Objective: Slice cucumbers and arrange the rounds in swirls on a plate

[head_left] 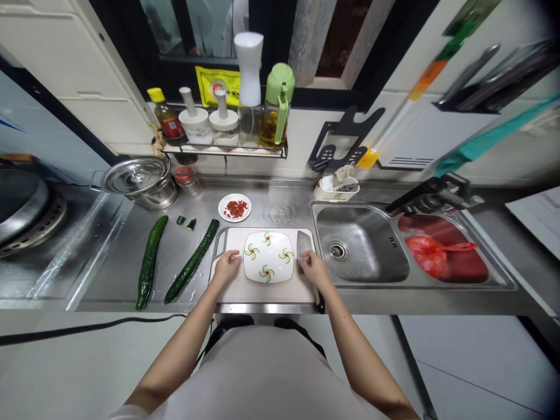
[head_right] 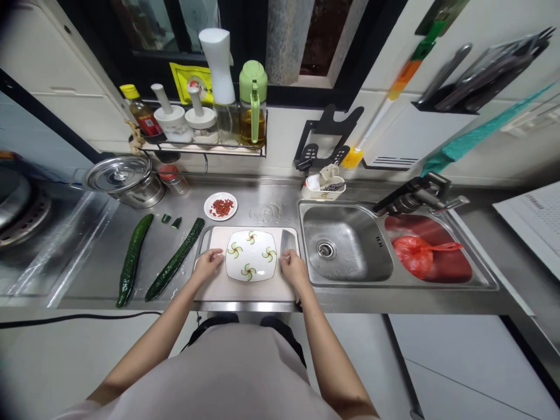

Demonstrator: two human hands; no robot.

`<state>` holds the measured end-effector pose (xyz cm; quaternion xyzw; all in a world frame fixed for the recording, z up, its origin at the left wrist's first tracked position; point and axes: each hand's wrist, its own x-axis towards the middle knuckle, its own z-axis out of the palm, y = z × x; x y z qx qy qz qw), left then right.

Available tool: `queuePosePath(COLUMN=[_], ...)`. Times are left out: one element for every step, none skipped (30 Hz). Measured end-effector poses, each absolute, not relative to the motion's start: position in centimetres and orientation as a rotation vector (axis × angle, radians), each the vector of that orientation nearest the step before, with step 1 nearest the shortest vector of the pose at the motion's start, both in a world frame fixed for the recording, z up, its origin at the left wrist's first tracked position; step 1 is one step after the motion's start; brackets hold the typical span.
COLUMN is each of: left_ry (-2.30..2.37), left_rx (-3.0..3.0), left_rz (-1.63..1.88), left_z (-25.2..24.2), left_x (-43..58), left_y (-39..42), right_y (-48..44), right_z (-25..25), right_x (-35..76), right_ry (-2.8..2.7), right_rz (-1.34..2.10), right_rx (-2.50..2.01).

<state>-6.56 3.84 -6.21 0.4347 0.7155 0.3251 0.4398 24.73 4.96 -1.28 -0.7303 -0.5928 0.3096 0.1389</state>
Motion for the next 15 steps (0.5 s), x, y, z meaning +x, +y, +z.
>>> queuePosePath(left_ry=[1.756,1.727,1.695,1.667,1.646,1.636,1.636,1.644,1.656,1.673,1.690,1.706,1.719,1.729,1.737], left_rx=[1.071,1.060,1.047,1.037,1.033,1.035,1.044,1.058,1.075,1.090,1.104,1.117,1.128,1.139,1.154], left_rz=[0.779,0.755,0.734,0.715,0.696,0.676,0.656,0.637,0.622,0.608,0.597,0.588,0.580,0.573,0.570], left_z=[-6.3,-6.3,-6.4,-6.4,-6.4,-6.4,-6.5,-6.5,-6.5,-6.6,-6.6,-6.6,-6.6,-6.6,-6.6], left_x=[-6.4,-6.2,-6.0,-5.8,-5.6,-5.5,-5.3,-5.2,-5.1,-5.1,-5.0,-5.0,-5.0,-4.9,-4.9], left_y=[3.6,3.4,3.3,3.3,3.3,3.3,3.4,3.5,3.7,3.8,3.9,4.0,4.0,4.1,4.1], right_y=[4.4,4.0,3.7,3.5,3.3,3.2,3.2,3.3,3.4,3.5,3.6,3.8,3.9,4.0,4.1], right_z=[-1.7,-2.2,-2.6,-2.9,-3.2,-3.4,-3.6,-3.6,-3.7,-3.7,-3.7,-3.6,-3.6,-3.7,-3.7], right_x=[24.8,24.7,24.5,24.1,23.7,23.3,23.0,22.7,22.4,22.2,22.1,21.9,21.8,21.6,21.5], right_ry=[-1.709,-1.699,-1.685,-1.666,-1.646,-1.626,-1.607,-1.594,-1.586,-1.586,-1.590,-1.595,-1.599,-1.601,-1.599], right_rz=[0.954,1.008,1.061,1.097,1.120,1.133,1.134,1.130,1.125,1.122,1.126,1.134,1.144,1.150,1.149], right_rx=[-2.113,-2.103,-2.089,-2.080,-2.079,-2.087,-2.106,-2.128,-2.152,-2.175,-2.197,-2.216,-2.229,-2.242,-2.254])
